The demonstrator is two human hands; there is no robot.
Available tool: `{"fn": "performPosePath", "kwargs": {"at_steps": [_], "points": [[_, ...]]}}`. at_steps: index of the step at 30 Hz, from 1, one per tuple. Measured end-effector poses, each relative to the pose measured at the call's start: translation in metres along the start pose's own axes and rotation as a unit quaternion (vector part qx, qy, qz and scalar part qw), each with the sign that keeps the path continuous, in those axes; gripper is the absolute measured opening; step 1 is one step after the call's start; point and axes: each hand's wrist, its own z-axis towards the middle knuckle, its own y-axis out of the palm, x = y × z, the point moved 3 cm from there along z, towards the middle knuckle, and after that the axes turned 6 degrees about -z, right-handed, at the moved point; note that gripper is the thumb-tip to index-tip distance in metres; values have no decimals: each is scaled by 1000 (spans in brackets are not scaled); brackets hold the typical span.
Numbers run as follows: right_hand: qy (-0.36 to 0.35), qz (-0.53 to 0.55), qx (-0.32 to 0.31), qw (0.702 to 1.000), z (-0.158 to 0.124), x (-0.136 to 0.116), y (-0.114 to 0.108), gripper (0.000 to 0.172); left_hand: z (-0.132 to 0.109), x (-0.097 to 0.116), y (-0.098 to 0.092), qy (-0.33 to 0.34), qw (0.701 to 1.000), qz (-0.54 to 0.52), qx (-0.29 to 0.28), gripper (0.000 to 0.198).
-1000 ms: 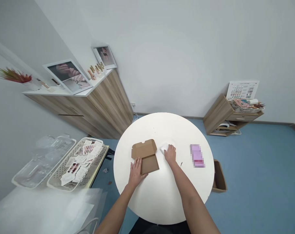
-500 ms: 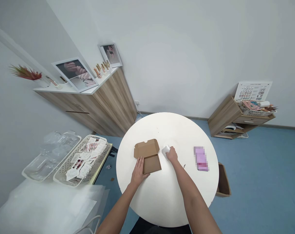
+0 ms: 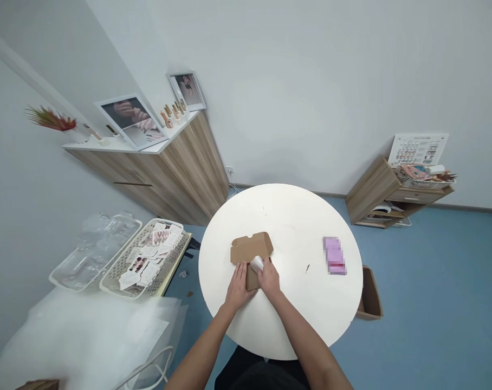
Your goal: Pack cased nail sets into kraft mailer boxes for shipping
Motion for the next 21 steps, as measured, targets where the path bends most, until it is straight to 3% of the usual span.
{"fn": "performPosePath", "kwargs": {"at_steps": [6,13,17,21], "points": [[16,-3,-22,1000,-25,2,26,41,-15,9,3,-16,1000,-11,-10,96],[-43,-194,1,980,-26,-3,14,29,-12,6,-2,-29,999,-3,-41,100],[-41,-210,-6,977,-23,3,14,30,-8,5,-6,-30,998,5,-50,101],[-25,-167,36,985,-15,14,9,28,-9,12,-16,-3,999,3,-47,95]]}}
